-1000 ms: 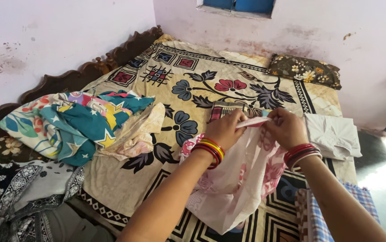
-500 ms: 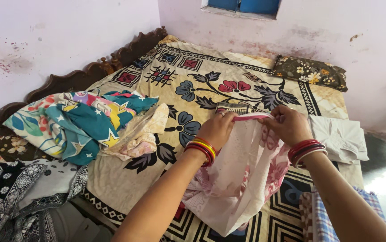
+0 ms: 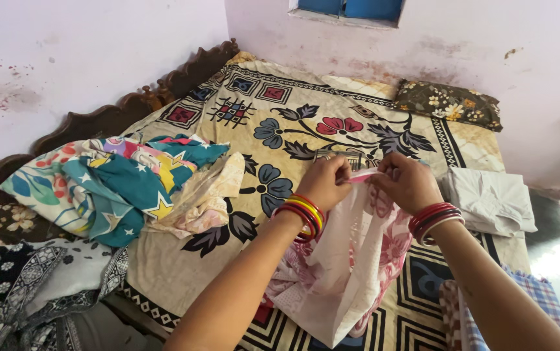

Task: The person folds a white and pink floral-patterned cloth on a bed. They unfold, smooth, and fold the cloth into a compact rectangle, then place it on the bed among other folded items.

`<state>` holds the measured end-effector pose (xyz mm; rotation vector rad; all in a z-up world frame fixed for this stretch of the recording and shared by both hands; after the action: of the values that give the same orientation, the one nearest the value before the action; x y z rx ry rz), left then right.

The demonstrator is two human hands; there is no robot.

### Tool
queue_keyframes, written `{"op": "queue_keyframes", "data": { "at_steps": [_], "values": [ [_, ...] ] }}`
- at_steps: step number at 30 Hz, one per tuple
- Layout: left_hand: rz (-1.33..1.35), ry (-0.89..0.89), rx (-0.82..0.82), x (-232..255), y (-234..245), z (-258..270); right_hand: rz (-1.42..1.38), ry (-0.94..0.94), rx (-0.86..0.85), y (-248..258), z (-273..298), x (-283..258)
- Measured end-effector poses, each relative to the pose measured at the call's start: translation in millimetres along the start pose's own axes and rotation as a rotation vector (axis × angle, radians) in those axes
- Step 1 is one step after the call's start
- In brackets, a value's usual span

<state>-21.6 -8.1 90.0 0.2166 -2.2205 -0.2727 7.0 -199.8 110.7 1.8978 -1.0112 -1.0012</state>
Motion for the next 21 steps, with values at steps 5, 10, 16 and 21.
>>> {"op": "queue_keyframes", "data": {
  "at_steps": [5, 10, 16, 21],
  "values": [
    [0.07, 0.07, -0.151, -19, 11, -8, 0.037, 0.037, 0.016, 3, -6, -9],
    [0.045, 0.078, -0.254, -27, 25, -15, -0.018, 0.057, -0.015, 1, -10, -13],
    [0.099, 0.083, -0.054, -47, 32, -24, -0.046, 0.126, 0.082, -6, -10, -9],
    [0.168, 0.079, 0.184, -74, 49, -40, -0.268, -0.109, 0.198, -7, -16, 37]
  ]
}}
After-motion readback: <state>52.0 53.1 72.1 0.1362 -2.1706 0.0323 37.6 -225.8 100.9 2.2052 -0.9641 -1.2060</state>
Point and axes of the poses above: each hand's wrist, its own z-axis away from the middle knuckle, its own y-axis out of the back of the hand, x = y × z, the point moved 6 cm from there along -z, towards the middle knuckle, and after that the axes turned 14 degrees about z, right-handed, at the moved point
